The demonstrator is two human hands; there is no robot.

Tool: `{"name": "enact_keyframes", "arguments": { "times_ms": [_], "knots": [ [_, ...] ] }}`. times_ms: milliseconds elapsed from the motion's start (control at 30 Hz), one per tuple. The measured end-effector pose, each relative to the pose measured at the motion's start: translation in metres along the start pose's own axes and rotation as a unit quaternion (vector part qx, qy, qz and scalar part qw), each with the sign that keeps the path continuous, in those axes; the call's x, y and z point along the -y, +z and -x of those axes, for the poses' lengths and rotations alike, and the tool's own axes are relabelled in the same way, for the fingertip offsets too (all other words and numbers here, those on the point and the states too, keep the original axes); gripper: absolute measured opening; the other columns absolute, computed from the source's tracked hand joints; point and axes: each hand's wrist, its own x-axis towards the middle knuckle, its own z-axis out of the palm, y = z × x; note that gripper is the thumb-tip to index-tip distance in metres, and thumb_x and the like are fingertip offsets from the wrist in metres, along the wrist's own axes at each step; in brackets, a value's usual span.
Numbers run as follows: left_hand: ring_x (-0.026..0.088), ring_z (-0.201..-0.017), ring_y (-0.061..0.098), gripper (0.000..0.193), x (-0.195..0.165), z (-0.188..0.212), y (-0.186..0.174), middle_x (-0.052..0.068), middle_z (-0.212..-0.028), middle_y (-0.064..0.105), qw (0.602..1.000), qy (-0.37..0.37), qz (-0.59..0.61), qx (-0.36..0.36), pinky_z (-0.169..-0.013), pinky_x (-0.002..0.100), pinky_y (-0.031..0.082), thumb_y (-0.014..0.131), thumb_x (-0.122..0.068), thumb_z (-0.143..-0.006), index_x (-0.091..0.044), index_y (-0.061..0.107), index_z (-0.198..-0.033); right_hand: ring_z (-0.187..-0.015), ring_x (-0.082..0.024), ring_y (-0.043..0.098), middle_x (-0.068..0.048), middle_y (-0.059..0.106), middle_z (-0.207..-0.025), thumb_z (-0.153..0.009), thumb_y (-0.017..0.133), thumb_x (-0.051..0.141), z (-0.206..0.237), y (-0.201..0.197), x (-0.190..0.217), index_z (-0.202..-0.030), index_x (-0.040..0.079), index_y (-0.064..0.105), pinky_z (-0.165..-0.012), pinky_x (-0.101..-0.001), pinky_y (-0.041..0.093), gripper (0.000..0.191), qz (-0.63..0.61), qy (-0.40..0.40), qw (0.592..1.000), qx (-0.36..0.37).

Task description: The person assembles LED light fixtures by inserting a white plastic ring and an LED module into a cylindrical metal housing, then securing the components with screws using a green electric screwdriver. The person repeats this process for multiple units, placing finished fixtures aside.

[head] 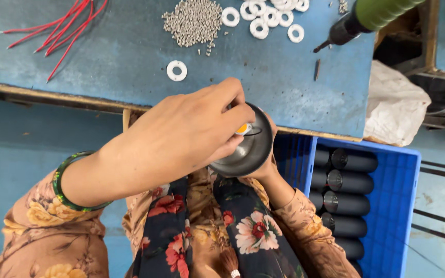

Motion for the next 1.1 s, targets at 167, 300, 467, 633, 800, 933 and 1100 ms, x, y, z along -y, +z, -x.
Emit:
{"name": "enact_keyframes", "arguments": {
  "times_ms": [167,300,467,633,800,933,1100],
  "knots": [
    [0.032,-0.083,0.065,0.025,-0.007,0.015,0.002,0.014,-0.104,0.054,0.998,-0.031,-0.008,0.054,-0.065,0.042,0.053,0.071,-0.011,-0.087,0.0,0.056,-0.103,-0.13,-0.024,0.061,-0.015,0.055,-0.146,-0.062,0.1,0.03,0.007,0.003,0.01,-0.153,0.005,0.036,-0.114,-0.0391,0.049,0.114,-0.002,0.009,0.999,0.031],
    [0.032,-0.087,0.066,0.027,-0.009,0.03,0.005,0.014,-0.1,0.054,0.993,-0.019,-0.058,0.102,-0.065,0.041,0.054,0.07,-0.005,-0.076,0.001,0.055,-0.098,-0.129,-0.027,0.063,-0.015,0.06,-0.14,-0.058,0.1,0.035,0.013,0.003,0.017,-0.149,0.002,0.045,-0.111,-0.0397,0.05,0.111,0.035,0.03,0.998,0.047],
    [0.03,-0.091,0.067,0.033,-0.007,0.041,0.014,0.013,-0.1,0.056,0.993,-0.007,-0.053,0.106,-0.059,0.037,0.054,0.065,0.001,-0.072,0.0,0.056,-0.103,-0.132,-0.028,0.059,-0.016,0.055,-0.143,-0.051,0.101,0.038,0.03,0.006,0.014,-0.151,0.002,0.039,-0.116,-0.0423,0.048,0.123,0.041,0.049,0.995,0.074],
    [0.029,-0.084,0.067,0.059,-0.006,0.047,0.019,0.011,-0.099,0.055,0.983,-0.022,-0.053,0.176,-0.057,0.04,0.054,0.064,-0.002,-0.081,-0.021,0.059,-0.136,-0.141,-0.032,0.052,-0.018,0.045,-0.15,-0.05,0.102,0.039,0.049,0.006,0.0,-0.158,0.004,0.021,-0.122,-0.0473,0.042,0.14,0.032,0.032,0.995,0.087],
    [0.029,-0.084,0.068,0.053,-0.011,0.05,0.013,0.013,-0.095,0.055,0.985,-0.022,-0.049,0.162,-0.055,0.039,0.056,0.065,-0.001,-0.073,-0.01,0.058,-0.125,-0.143,-0.033,0.051,-0.02,0.044,-0.154,-0.056,0.102,0.038,0.058,0.004,-0.006,-0.159,0.005,0.019,-0.123,-0.0485,0.044,0.137,-0.01,0.04,0.993,0.107],
    [0.028,-0.083,0.068,0.045,-0.016,0.048,0.01,0.014,-0.095,0.055,0.986,-0.022,-0.057,0.153,-0.054,0.039,0.055,0.066,-0.002,-0.074,-0.008,0.062,-0.118,-0.144,-0.033,0.052,-0.02,0.043,-0.155,-0.058,0.103,0.037,0.053,0.006,-0.002,-0.16,0.007,0.018,-0.123,-0.0483,0.045,0.136,-0.025,0.039,0.993,0.111],
    [0.028,-0.082,0.068,0.028,-0.018,0.044,0.011,0.014,-0.099,0.056,0.969,-0.052,-0.091,0.223,-0.057,0.04,0.057,0.067,-0.006,-0.076,-0.007,0.062,-0.104,-0.146,-0.036,0.05,-0.023,0.04,-0.157,-0.064,0.102,0.03,0.035,0.012,0.004,-0.16,0.012,0.018,-0.12,-0.048,0.046,0.128,-0.077,-0.024,0.988,0.13]
  ]
}}
